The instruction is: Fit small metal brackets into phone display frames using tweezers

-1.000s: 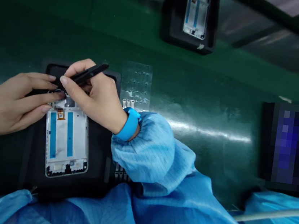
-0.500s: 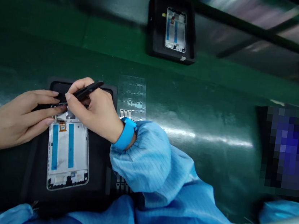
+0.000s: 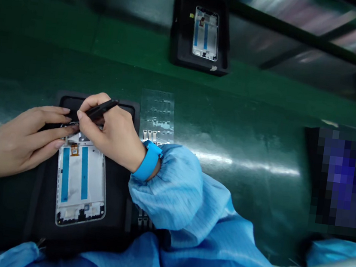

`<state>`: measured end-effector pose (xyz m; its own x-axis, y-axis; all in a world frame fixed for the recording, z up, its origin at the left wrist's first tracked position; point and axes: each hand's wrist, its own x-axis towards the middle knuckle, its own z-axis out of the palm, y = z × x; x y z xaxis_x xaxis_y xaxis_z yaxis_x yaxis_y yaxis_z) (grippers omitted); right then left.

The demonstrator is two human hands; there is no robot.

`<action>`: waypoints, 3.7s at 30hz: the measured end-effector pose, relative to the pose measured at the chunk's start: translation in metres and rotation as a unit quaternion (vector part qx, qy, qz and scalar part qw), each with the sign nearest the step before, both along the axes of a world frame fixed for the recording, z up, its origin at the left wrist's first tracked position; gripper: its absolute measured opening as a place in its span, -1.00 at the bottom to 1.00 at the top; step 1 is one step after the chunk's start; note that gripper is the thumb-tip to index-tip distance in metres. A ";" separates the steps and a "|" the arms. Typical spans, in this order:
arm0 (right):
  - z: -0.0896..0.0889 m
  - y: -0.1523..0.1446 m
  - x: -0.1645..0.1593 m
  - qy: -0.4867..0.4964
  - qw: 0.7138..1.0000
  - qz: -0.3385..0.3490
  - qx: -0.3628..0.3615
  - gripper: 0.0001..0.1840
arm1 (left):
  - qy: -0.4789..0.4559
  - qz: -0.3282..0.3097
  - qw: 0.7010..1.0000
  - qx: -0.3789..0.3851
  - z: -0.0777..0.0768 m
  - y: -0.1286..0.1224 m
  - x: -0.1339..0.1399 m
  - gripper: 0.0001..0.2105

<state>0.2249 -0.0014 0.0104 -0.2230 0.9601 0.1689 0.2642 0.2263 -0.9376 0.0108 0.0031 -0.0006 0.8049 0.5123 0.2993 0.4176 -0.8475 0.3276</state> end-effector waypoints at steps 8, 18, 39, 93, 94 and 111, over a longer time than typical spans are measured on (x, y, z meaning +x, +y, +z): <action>0.002 0.000 0.000 0.007 1.000 -0.005 -0.015 -0.84 | -0.002 0.003 1.000 -0.005 0.000 0.000 0.001 -0.72; -0.002 0.000 0.000 -0.017 0.999 0.021 0.025 -0.88 | -0.002 -0.002 1.000 0.001 0.000 0.000 0.001 -0.73; -0.002 0.000 -0.001 -0.021 0.999 0.013 0.037 -0.86 | 0.001 -0.003 1.000 0.009 0.000 0.001 0.002 -0.72; 0.002 0.014 0.001 -0.066 0.996 0.033 0.056 -0.94 | 0.004 0.010 1.000 -0.006 0.001 0.000 0.002 -0.73; 0.002 0.014 0.001 -0.056 0.997 0.031 0.041 -0.93 | 0.003 0.010 1.000 -0.006 0.001 0.000 0.002 -0.73; -0.001 0.014 0.001 -0.011 1.000 0.010 0.009 -0.85 | 0.014 0.000 1.000 -0.007 0.002 0.001 0.000 -0.70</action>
<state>0.2257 0.0129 0.0093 -0.2453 0.9523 0.1815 0.2808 0.2490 -0.9269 0.0111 0.0040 0.0014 0.8132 0.5160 0.2693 0.4267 -0.8432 0.3271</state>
